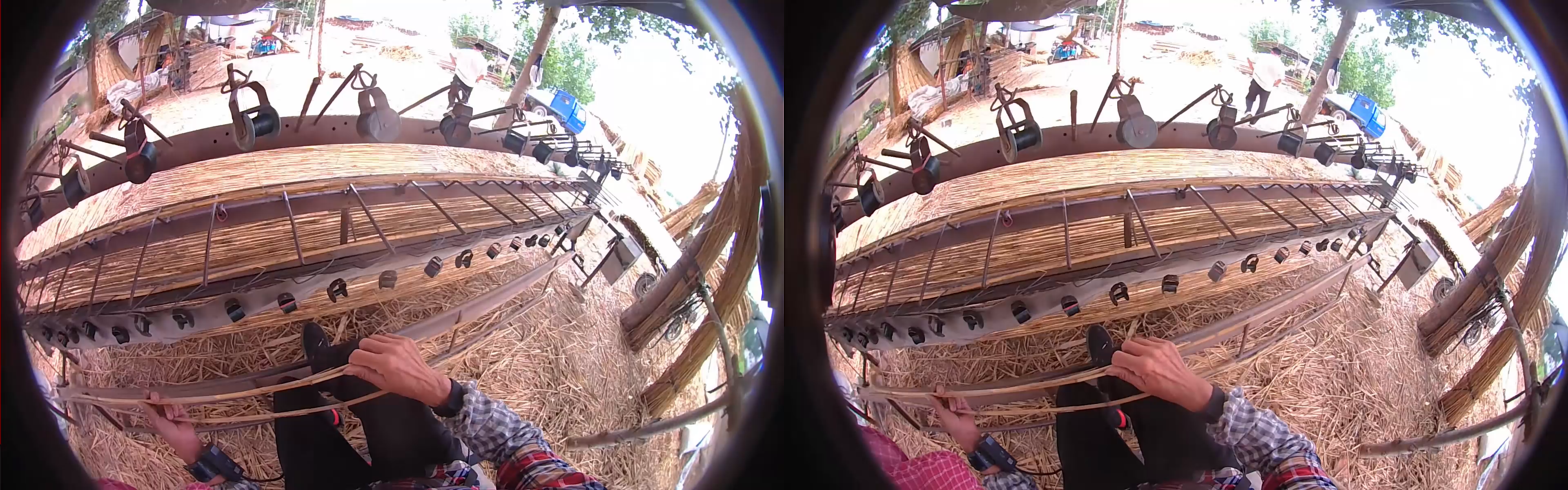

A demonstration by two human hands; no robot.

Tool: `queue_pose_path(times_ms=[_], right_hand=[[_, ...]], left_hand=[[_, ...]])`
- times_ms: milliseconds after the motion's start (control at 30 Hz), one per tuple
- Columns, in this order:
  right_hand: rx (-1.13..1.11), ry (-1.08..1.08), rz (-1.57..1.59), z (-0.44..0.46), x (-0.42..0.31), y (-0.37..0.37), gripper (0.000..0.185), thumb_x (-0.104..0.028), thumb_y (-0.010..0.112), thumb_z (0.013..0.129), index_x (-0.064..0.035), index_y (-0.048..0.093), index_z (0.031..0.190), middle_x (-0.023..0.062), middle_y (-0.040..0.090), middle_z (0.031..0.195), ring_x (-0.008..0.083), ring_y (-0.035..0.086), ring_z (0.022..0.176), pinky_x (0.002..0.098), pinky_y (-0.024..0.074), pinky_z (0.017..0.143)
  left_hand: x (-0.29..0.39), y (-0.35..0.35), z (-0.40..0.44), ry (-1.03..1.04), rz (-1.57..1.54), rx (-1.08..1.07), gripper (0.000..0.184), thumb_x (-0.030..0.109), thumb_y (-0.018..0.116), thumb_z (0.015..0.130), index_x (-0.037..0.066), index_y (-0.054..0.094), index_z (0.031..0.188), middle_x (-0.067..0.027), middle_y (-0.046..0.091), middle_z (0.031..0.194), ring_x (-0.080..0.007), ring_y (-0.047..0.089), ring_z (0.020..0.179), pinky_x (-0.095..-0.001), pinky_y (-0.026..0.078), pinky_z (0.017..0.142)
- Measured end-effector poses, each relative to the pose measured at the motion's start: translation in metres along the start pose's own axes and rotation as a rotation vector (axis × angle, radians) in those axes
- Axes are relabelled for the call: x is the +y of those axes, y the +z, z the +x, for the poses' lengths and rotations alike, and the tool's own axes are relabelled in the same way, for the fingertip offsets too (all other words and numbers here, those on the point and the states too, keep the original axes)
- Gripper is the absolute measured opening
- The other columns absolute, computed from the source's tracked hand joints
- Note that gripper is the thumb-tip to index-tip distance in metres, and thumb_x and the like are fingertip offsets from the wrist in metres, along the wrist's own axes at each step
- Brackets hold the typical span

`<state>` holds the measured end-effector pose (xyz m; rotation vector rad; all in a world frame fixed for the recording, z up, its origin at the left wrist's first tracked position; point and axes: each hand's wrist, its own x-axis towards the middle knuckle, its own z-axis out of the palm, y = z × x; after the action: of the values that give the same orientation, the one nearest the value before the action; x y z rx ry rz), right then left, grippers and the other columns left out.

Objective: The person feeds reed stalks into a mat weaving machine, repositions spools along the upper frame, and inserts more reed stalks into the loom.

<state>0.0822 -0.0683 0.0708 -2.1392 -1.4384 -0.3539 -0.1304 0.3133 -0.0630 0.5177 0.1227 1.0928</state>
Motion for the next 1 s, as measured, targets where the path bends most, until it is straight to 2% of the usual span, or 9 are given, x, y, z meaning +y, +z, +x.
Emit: queue_pose_path(times_ms=[100,300,400,533,600,733,800,1000], right_hand=[[-0.005,0.006,0.028,-0.001,0.002,0.006,0.021,-0.028,0.064,0.084,-0.0101,0.056,0.079,0.004,0.048,0.07,0.0233,0.056,0.068,0.0363,0.0449,0.058],[-0.028,0.026,0.051,0.002,-0.001,0.008,0.018,-0.025,0.068,0.081,-0.0088,0.06,0.081,0.0036,0.049,0.071,0.0222,0.055,0.068,0.0353,0.0431,0.057],[-0.032,0.026,0.053,0.003,-0.003,0.009,0.018,-0.025,0.068,0.08,-0.009,0.06,0.08,0.0033,0.048,0.07,0.0217,0.055,0.067,0.0353,0.0425,0.056],[-0.029,0.016,0.058,0.005,-0.003,0.01,0.018,-0.025,0.069,0.08,-0.0093,0.06,0.081,0.0028,0.048,0.07,0.0212,0.055,0.067,0.0352,0.0424,0.056],[-0.036,0.017,0.036,0.005,-0.005,0.01,0.018,-0.025,0.069,0.079,-0.0097,0.06,0.081,0.0022,0.049,0.07,0.0207,0.054,0.067,0.0348,0.0424,0.056],[-0.025,0.012,0.048,0.005,-0.004,0.011,0.018,-0.025,0.069,0.079,-0.0099,0.06,0.081,0.0017,0.05,0.069,0.0202,0.054,0.066,0.0344,0.0423,0.055],[-0.076,0.048,0.016,0.005,-0.006,0.008,0.018,-0.027,0.067,0.082,-0.01,0.059,0.081,0.0018,0.051,0.072,0.021,0.056,0.071,0.0344,0.0461,0.063],[-0.081,0.058,0.014,0.005,-0.006,0.008,0.018,-0.027,0.066,0.082,-0.0098,0.06,0.081,0.0018,0.052,0.073,0.021,0.056,0.071,0.0344,0.046,0.063]], left_hand=[[-0.003,-0.002,-0.004,-0.012,0.028,0.122,0.028,0.028,0.045,0.1,0.005,0.051,0.114,0.0029,0.05,0.08,-0.0039,0.034,0.052,-0.0195,0.03,0.045],[-0.003,-0.007,-0.002,-0.01,0.051,0.105,0.029,0.027,0.044,0.101,0.004,0.052,0.117,0.0029,0.049,0.08,-0.0036,0.034,0.053,-0.0187,0.032,0.047],[-0.003,0.001,-0.005,-0.01,0.053,0.2,0.031,0.028,0.044,0.101,0.004,0.052,0.12,0.0038,0.049,0.079,-0.0033,0.033,0.052,-0.0189,0.032,0.046],[-0.002,-0.01,-0.005,-0.054,0.091,0.163,0.033,0.029,0.045,0.101,0.005,0.051,0.123,0.0052,0.049,0.079,-0.003,0.033,0.051,-0.0195,0.031,0.044],[-0.005,-0.006,-0.008,-0.024,0.07,0.259,0.035,0.031,0.046,0.101,0.005,0.051,0.124,0.0063,0.049,0.078,-0.0025,0.032,0.051,-0.0198,0.03,0.043],[-0.006,-0.018,-0.007,-0.041,0.057,0.274,0.037,0.031,0.046,0.1,0.005,0.051,0.125,0.0065,0.05,0.078,-0.0021,0.032,0.05,-0.0198,0.029,0.042],[-0.007,-0.022,-0.006,-0.043,0.06,0.242,0.038,0.032,0.046,0.1,0.004,0.051,0.126,0.0065,0.05,0.079,-0.002,0.032,0.05,-0.0197,0.029,0.042],[-0.007,-0.019,-0.006,-0.035,0.075,0.271,0.039,0.032,0.046,0.1,0.004,0.05,0.126,0.0065,0.05,0.078,-0.0022,0.031,0.049,-0.0194,0.029,0.042]])
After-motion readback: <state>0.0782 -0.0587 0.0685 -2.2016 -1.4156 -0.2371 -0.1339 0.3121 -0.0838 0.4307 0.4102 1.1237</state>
